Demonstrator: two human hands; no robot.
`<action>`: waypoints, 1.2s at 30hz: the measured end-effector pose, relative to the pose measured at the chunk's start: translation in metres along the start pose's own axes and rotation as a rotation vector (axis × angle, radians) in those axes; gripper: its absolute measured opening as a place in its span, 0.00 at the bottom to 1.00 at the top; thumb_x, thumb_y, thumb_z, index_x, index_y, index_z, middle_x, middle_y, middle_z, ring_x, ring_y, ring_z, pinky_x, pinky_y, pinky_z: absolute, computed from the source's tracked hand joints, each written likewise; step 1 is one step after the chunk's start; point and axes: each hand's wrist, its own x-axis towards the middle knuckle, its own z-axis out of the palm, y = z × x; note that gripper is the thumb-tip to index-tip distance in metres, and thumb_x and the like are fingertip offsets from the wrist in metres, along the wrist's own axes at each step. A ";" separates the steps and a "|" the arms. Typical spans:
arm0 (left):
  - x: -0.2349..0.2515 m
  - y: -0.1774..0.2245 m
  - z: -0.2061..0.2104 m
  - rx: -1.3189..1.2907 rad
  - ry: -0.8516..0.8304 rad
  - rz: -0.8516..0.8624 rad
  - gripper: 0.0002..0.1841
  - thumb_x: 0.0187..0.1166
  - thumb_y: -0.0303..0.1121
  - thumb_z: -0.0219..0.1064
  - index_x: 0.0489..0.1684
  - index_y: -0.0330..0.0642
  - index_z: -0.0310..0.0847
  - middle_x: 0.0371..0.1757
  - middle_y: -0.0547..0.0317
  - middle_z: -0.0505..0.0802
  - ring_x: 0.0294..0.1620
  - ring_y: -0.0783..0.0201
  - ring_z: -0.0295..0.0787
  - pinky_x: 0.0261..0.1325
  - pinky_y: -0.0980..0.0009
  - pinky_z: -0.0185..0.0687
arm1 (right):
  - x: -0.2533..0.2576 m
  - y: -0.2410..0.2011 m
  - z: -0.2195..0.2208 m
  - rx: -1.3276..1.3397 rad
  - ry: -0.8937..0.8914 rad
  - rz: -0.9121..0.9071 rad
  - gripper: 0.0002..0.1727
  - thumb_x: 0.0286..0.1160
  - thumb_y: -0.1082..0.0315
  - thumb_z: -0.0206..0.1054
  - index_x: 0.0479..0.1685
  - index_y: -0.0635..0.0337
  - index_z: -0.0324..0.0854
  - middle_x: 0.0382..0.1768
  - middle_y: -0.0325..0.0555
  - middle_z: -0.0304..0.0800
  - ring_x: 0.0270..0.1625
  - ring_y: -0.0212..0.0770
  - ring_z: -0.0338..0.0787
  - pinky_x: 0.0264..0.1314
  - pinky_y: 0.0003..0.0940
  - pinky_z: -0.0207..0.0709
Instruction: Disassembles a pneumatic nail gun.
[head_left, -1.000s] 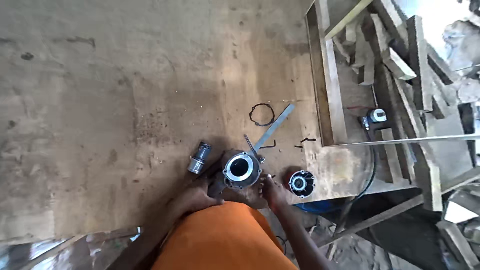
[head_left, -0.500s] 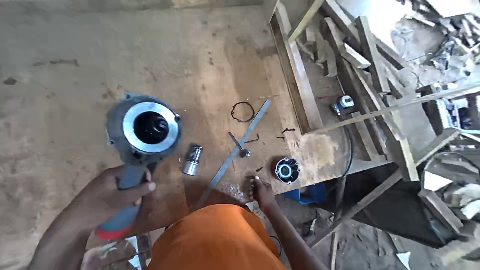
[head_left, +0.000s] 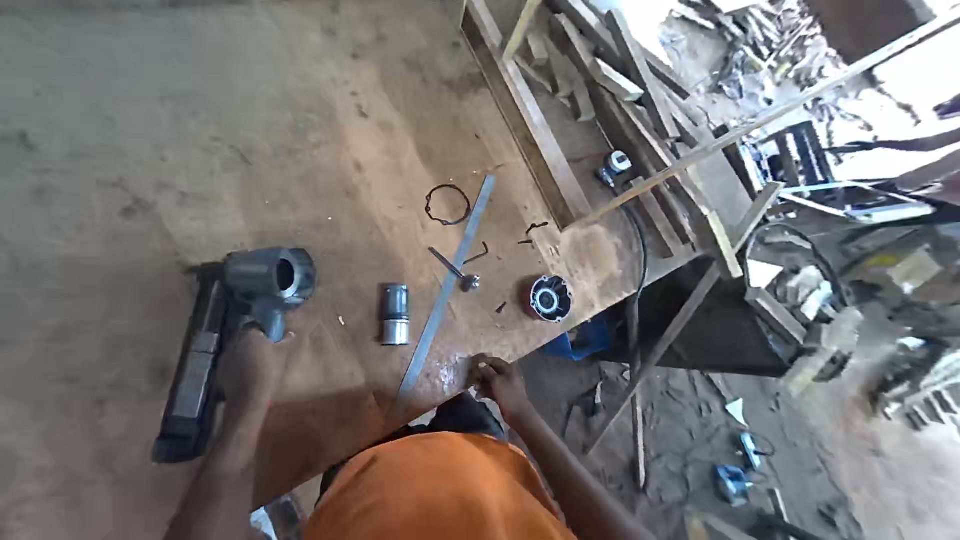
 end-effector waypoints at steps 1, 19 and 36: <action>0.000 0.002 0.001 0.002 -0.004 0.008 0.31 0.78 0.53 0.71 0.60 0.28 0.83 0.53 0.26 0.90 0.58 0.27 0.88 0.58 0.26 0.78 | -0.001 0.000 0.011 -0.011 -0.005 -0.013 0.15 0.90 0.67 0.58 0.65 0.68 0.79 0.42 0.54 0.92 0.37 0.44 0.93 0.42 0.40 0.90; -0.129 0.020 0.035 -0.176 0.290 0.214 0.32 0.80 0.48 0.70 0.79 0.36 0.72 0.74 0.30 0.80 0.74 0.32 0.78 0.76 0.35 0.74 | 0.004 0.031 -0.038 -0.159 -0.180 -0.210 0.20 0.86 0.67 0.60 0.73 0.63 0.77 0.57 0.54 0.88 0.47 0.46 0.94 0.49 0.44 0.91; -0.372 0.346 0.226 0.041 -0.332 1.391 0.19 0.80 0.44 0.69 0.60 0.40 0.89 0.63 0.39 0.90 0.69 0.43 0.85 0.74 0.49 0.80 | -0.098 0.311 -0.427 0.354 0.666 0.194 0.17 0.86 0.67 0.61 0.66 0.69 0.78 0.51 0.63 0.88 0.44 0.54 0.92 0.48 0.51 0.87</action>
